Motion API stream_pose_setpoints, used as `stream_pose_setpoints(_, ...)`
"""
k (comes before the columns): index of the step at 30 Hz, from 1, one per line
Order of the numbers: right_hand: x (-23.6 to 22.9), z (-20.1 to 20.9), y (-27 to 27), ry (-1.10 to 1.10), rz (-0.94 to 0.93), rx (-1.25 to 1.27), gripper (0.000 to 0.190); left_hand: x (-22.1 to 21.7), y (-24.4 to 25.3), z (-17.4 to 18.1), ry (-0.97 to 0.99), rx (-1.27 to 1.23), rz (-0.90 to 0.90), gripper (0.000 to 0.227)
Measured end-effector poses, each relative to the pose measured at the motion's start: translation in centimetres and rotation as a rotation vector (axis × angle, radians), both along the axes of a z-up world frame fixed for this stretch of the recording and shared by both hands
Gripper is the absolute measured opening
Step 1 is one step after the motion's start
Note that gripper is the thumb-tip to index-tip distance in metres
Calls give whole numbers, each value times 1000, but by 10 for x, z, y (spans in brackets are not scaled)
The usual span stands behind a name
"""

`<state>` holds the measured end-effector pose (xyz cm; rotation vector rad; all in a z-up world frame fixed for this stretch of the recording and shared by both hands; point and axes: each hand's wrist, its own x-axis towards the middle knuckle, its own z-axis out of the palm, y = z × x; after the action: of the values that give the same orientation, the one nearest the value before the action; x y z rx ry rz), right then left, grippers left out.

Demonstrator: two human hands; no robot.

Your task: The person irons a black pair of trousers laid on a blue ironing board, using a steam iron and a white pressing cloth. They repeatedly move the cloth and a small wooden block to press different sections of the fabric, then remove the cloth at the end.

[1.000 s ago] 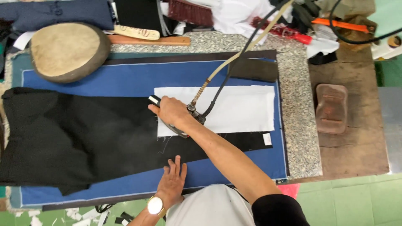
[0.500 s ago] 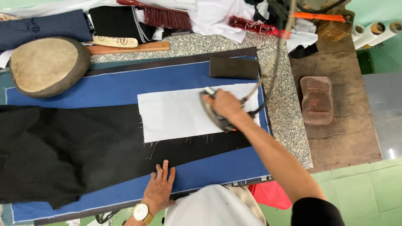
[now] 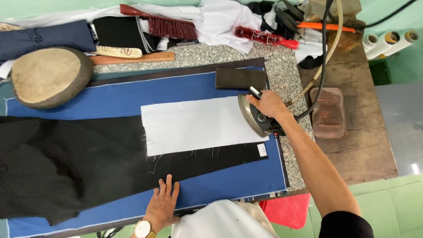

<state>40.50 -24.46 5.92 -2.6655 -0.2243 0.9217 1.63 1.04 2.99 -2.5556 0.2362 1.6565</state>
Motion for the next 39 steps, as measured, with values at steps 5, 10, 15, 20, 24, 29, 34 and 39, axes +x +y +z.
stream_pose_setpoints(5,-13,20,29,150,174,38,48,12,-2,22,42,-26,44,117)
stream_pose_setpoints(10,-40,14,80,190,394,-25,47,19,-2,31,77,-26,5,115)
stream_pose_setpoints(15,-92,36,153,260,489,63,43,19,0,32,98,-53,5,111)
stream_pose_setpoints(20,-132,34,223,196,537,112,53,15,4,28,68,-79,22,108)
stream_pose_setpoints(24,-151,26,265,136,587,157,62,12,5,25,49,-91,32,108)
stream_pose_setpoints(29,-156,25,281,159,593,150,64,11,7,25,51,-87,36,110)
stream_pose_setpoints(34,-154,24,273,145,557,138,67,12,7,29,64,-80,60,110)
stream_pose_setpoints(39,-136,31,233,196,442,108,54,6,7,23,31,-79,67,111)
